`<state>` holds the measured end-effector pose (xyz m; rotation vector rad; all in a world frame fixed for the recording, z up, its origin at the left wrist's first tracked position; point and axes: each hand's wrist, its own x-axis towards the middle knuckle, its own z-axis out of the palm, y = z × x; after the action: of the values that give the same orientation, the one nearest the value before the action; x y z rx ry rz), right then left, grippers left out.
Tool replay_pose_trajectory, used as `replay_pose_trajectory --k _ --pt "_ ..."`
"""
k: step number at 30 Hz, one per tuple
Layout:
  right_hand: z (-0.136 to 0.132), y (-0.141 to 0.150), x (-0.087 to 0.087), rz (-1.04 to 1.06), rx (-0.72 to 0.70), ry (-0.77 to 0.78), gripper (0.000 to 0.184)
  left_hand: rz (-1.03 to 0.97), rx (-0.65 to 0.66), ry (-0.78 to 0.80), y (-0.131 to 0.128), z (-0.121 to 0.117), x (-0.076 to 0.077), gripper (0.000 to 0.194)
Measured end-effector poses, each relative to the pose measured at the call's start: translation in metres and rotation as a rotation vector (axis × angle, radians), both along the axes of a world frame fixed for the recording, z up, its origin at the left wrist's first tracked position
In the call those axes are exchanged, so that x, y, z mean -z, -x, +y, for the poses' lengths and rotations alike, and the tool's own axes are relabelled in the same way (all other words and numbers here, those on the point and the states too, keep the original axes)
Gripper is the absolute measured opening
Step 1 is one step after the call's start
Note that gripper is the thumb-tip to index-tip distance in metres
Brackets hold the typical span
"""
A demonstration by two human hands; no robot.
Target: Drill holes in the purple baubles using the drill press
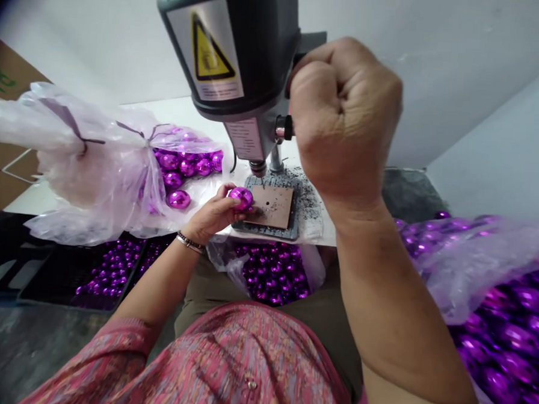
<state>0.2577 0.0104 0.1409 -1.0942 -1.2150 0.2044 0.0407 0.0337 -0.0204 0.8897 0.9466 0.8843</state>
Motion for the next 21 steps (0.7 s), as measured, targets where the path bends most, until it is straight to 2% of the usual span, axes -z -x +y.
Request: replay_pose_trajectory --k 3,6,8,13,21 --pt "0.0 -0.002 0.002 -0.021 -0.033 -0.041 0.027 0.194 0.0 -0.056 -0.007 0.007 -0.006 0.061" --pt "0.0 -0.004 0.005 -0.04 -0.053 -0.061 0.026 0.394 0.001 -0.244 -0.013 0.015 -0.007 0.049" --pt "0.0 -0.006 0.006 -0.052 -0.057 -0.069 0.028 0.46 0.013 -0.333 -0.017 0.019 -0.003 0.046" --pt "0.0 -0.008 0.008 -0.089 -0.063 -0.058 0.033 0.563 0.031 -0.334 -0.024 0.026 0.006 0.052" --pt "-0.004 -0.007 0.005 -0.092 -0.064 0.01 0.034 0.741 0.03 -0.378 -0.035 0.027 0.0 0.059"
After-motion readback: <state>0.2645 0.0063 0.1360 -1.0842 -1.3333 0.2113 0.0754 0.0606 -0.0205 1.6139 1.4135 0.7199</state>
